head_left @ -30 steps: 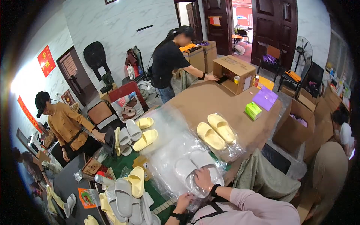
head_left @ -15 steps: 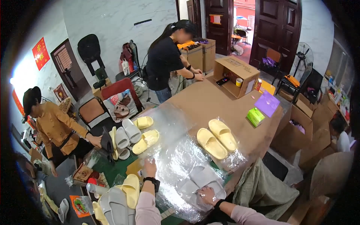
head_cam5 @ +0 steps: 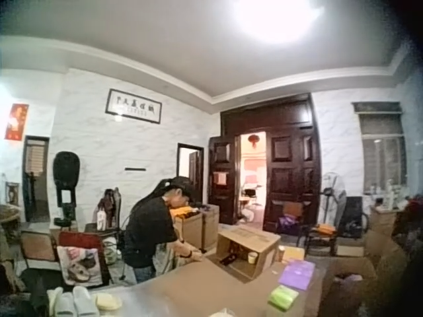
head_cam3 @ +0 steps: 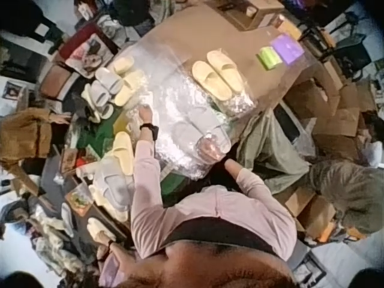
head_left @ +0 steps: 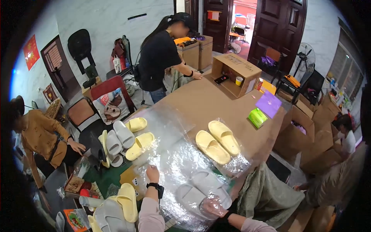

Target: Packing finished slippers into plastic bags in a production finishing area.

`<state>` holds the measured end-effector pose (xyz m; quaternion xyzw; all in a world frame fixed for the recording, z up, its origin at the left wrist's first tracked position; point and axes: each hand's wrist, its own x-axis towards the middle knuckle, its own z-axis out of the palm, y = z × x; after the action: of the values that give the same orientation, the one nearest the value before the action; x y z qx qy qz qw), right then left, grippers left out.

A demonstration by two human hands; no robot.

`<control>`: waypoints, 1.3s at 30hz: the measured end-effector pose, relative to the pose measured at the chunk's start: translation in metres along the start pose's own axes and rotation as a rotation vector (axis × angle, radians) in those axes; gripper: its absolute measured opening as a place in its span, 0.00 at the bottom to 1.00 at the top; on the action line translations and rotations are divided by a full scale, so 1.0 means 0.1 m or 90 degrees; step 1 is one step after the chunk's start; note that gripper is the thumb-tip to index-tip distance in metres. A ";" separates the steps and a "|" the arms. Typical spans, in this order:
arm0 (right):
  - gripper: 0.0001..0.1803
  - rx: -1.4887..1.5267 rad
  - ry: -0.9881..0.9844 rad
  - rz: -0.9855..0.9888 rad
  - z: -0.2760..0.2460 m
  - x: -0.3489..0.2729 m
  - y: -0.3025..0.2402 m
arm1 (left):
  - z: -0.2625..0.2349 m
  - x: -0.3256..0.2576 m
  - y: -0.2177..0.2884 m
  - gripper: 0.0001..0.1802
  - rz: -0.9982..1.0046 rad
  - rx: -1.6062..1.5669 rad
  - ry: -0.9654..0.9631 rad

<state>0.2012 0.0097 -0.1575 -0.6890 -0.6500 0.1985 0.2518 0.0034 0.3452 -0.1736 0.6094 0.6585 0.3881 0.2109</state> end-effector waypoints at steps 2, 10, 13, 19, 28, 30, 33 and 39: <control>0.10 0.025 0.091 -0.121 -0.13 0.02 -0.16 | -0.24 -0.05 -0.54 0.05 -0.138 -0.169 -0.084; 0.07 -0.034 0.187 -0.050 -1.06 -0.59 -0.49 | -0.59 -1.14 -0.13 0.08 0.039 -0.027 -0.168; 0.10 0.118 0.176 0.137 -1.13 -0.70 -0.50 | -0.77 -1.38 -0.26 0.12 -0.049 0.027 -0.195; 0.07 0.284 0.322 0.149 -1.47 -0.59 -0.67 | -0.74 -1.90 -0.59 0.16 -0.131 -0.187 -0.194; 0.09 -0.083 0.255 -0.071 -1.18 -0.51 -0.29 | -1.18 -2.18 0.16 0.10 -0.133 0.012 -0.013; 0.08 -0.076 0.243 -0.102 -1.11 -0.43 -0.32 | -1.30 -2.23 0.16 0.10 -0.061 0.086 -0.107; 0.07 -0.065 0.223 -0.151 -1.07 -0.23 -0.40 | -1.24 -2.26 -0.30 0.11 -0.065 0.120 -0.139; 0.05 -0.071 0.187 -0.203 -1.03 -0.05 -0.32 | -1.50 -2.33 0.39 0.23 -0.055 -0.036 -0.055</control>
<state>0.2374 -0.0035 -0.0569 -0.6119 -0.7168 0.0175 0.3339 -0.0446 0.0804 -0.0977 0.5901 0.6634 0.3706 0.2727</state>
